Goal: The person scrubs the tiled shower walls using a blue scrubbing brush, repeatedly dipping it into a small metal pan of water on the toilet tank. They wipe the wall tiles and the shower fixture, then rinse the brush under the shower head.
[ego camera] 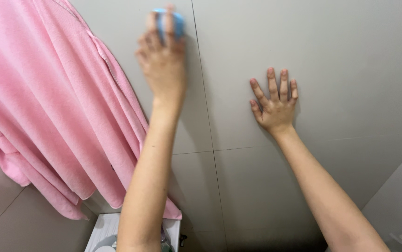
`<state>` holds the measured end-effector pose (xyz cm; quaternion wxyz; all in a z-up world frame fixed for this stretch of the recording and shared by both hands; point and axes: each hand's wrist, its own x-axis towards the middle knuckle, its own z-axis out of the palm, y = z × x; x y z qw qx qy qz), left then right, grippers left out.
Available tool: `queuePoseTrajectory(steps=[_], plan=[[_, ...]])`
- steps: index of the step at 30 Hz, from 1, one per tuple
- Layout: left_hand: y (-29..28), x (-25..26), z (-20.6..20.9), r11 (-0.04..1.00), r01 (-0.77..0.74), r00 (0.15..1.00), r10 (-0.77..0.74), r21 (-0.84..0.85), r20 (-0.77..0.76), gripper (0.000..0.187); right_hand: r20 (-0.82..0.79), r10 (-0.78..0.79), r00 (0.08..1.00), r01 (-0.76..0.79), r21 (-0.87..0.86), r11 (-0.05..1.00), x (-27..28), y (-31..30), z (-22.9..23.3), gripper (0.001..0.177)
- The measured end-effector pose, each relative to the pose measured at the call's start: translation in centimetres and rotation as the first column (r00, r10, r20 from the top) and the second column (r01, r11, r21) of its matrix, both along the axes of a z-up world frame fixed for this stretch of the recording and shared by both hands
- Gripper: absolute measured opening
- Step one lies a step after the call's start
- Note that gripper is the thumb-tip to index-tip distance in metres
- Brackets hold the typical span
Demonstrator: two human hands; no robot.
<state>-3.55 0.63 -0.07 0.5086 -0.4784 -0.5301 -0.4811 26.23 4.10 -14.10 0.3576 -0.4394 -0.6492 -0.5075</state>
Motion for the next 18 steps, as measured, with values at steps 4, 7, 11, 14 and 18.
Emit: queuePoseTrajectory(steps=[4, 7, 11, 14, 18], plan=[[0.6, -3.8, 2.1, 1.0, 0.009, 0.982, -0.008, -0.004, 0.191, 0.077, -0.005, 0.014, 1.0, -0.014, -0.029, 0.999, -0.1, 0.0, 0.0, 0.055], [1.5, -2.5, 4.0, 1.0, -0.01, 0.977, 0.004, 0.027, 0.212, 0.074, -0.007, 0.017, 1.0, -0.017, -0.043, 0.999, 0.1, 0.0, 0.2, 0.054], [0.8, 1.0, 1.6, 0.998, -0.008, 0.999, 0.005, 0.06, 0.048, 0.079, -0.005, 0.009, 1.0, -0.009, -0.033, 0.999, 0.0, -0.2, -0.1, 0.053], [-0.3, 0.4, 0.0, 0.993, 0.11, 0.991, -0.112, 0.03, 0.071, 0.081, -0.008, 0.018, 1.0, -0.018, -0.031, 0.999, 0.1, -0.1, 0.0, 0.053], [-0.9, -2.9, 0.7, 0.996, 0.084, 0.986, -0.086, 0.016, 0.143, 0.076, -0.004, 0.019, 1.0, -0.019, -0.016, 1.0, 0.0, 0.1, 0.1, 0.054]])
